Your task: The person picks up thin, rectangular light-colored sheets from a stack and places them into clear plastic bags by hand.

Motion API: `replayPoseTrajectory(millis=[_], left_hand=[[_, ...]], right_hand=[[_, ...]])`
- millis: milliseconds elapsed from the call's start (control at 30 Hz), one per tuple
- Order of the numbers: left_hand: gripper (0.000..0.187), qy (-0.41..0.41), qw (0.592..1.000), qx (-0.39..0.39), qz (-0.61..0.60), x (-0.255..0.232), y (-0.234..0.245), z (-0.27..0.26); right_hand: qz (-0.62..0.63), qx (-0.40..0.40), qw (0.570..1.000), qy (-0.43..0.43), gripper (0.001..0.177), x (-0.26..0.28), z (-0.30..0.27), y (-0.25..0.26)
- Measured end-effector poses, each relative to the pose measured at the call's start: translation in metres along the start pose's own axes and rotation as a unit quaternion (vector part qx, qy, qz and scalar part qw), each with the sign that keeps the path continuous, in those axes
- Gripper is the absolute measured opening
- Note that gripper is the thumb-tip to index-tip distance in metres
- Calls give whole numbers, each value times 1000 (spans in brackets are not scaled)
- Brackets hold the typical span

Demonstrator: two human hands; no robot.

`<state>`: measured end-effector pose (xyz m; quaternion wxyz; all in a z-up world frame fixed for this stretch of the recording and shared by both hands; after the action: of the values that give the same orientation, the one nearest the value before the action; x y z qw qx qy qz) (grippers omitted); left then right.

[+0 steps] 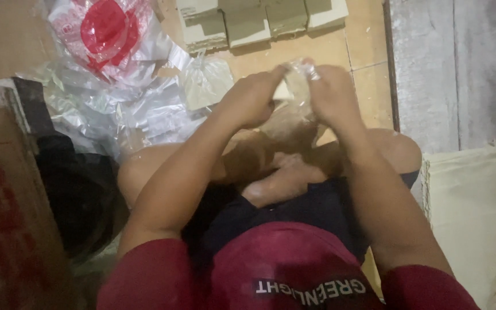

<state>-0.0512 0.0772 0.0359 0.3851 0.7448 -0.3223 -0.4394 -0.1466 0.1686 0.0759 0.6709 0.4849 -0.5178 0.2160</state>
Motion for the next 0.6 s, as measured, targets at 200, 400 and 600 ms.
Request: replayPoseTrajectory(millis=[200, 400, 600], left_hand=[[103, 302, 725, -184, -591, 95, -98, 60], [50, 213, 414, -456, -758, 70, -65, 43], [57, 273, 629, -335, -646, 113, -157, 112]], right_hand=[[-254, -34, 966, 7, 49, -77, 5, -18], [4, 176, 984, -39, 24, -135, -37, -110], [49, -48, 987, 147, 24, 12, -33, -32]])
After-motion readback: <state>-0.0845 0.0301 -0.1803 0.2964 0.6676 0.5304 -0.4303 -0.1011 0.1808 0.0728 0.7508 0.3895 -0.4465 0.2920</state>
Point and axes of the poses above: each hand's wrist, its own z-axis towards the middle knuckle, its own y-axis out of the back of the hand, x = y × z, the point moved 8 cm from there along z, towards the middle knuckle, and after that the axes turned 15 degrees about z, right-handed, at the moved point
